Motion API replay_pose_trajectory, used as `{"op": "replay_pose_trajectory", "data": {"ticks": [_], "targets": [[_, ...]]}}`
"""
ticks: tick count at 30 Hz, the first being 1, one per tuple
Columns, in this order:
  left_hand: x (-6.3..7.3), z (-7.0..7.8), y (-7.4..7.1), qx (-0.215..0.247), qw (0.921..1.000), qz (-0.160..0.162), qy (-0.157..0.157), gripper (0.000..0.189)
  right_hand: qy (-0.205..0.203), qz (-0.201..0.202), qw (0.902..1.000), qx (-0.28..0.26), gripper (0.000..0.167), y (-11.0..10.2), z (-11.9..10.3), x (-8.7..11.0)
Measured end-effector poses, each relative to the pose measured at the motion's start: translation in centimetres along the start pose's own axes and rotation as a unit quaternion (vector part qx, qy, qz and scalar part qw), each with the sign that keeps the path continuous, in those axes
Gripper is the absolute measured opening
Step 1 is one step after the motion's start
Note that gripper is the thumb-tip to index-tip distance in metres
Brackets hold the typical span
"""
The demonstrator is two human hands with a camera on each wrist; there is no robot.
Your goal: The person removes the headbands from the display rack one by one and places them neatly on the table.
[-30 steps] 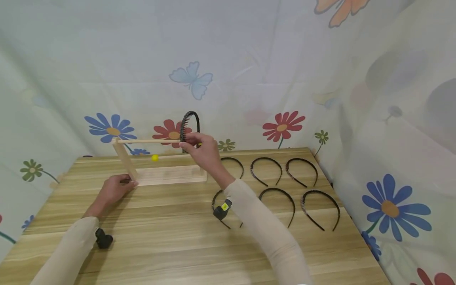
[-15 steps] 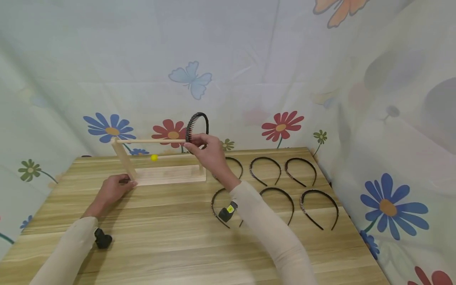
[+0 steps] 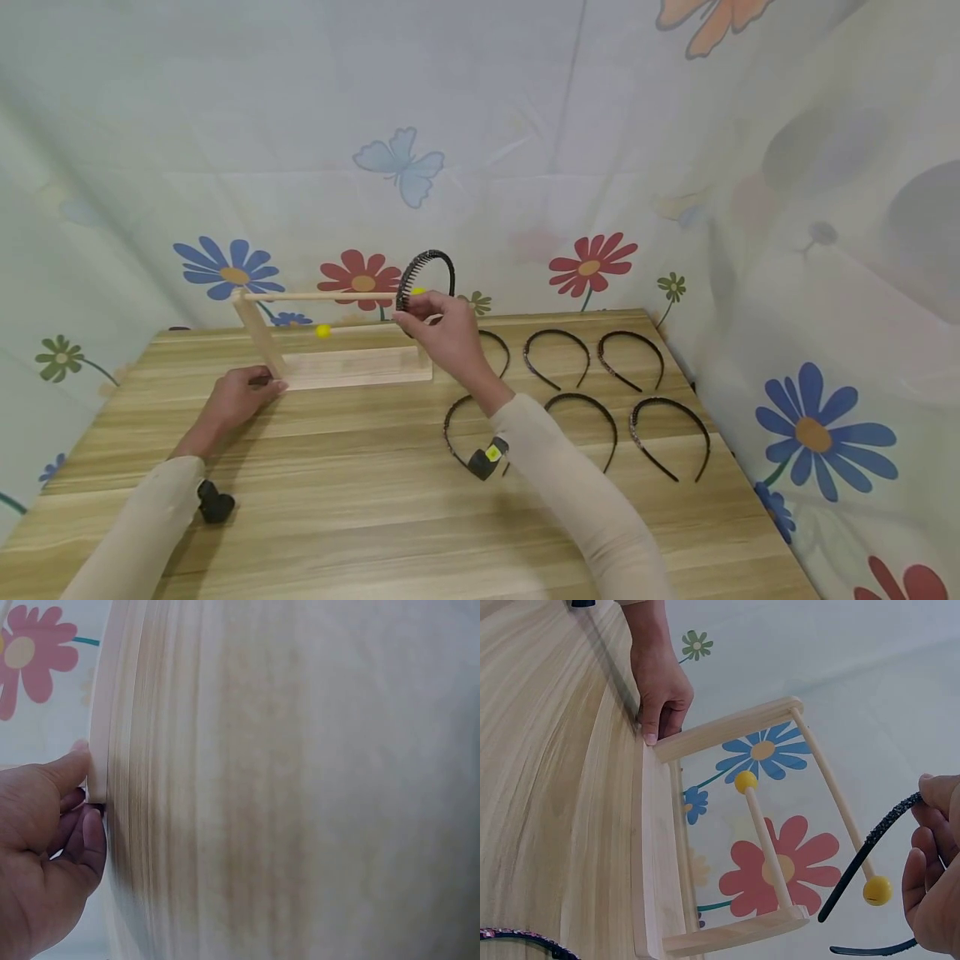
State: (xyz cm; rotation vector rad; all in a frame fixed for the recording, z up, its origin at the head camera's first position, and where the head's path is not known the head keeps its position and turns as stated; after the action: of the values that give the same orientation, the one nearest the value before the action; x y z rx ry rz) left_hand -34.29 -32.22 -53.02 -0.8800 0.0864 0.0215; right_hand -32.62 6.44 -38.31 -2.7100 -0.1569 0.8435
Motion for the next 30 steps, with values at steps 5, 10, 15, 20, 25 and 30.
{"op": "replay_pose_trajectory", "data": {"ticks": [5, 10, 15, 20, 25, 30], "targets": [[0.1, 0.0, -0.1, 0.004, 1.0, 0.003, 0.006, 0.045, 0.006, -0.001, 1.0, 0.002, 0.021, 0.3, 0.0, 0.5], [0.2, 0.0, -0.1, 0.007, 1.0, 0.002, 0.006, 0.045, 0.016, -0.007, 0.9998, -0.013, 0.019, 0.8, -0.2, 1.3], [0.2, 0.0, 0.0, 0.017, 0.9998, -0.004, -0.002, 0.047, 0.031, -0.017, 0.9992, -0.017, 0.02, 1.5, 0.2, 2.3], [0.1, 0.1, 0.0, 0.021, 0.9997, -0.006, -0.005, 0.048, 0.048, -0.027, 0.9983, -0.02, 0.021, 2.5, 0.5, 3.3], [0.1, 0.2, -0.1, 0.02, 0.9998, -0.008, -0.005, 0.048, 0.065, -0.041, 0.9967, -0.024, 0.022, 3.9, 0.6, 4.3], [0.1, 0.1, -0.1, 0.016, 0.9998, -0.008, -0.002, 0.048, 0.062, -0.052, 0.9964, -0.025, 0.021, 5.2, 1.0, 5.3]]}}
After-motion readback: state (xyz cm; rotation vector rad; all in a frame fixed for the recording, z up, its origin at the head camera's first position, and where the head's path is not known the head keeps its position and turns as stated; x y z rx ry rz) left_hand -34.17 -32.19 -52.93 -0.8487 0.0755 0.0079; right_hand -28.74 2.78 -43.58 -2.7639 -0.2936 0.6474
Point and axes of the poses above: each hand's wrist, its own x-axis away from the middle knuckle, its own y-axis out of the palm, z = x × y, the point moved 3 cm from there along -x, towards the middle knuckle, and after that the axes turned 2 degrees about -y, right-handed, at the moved point
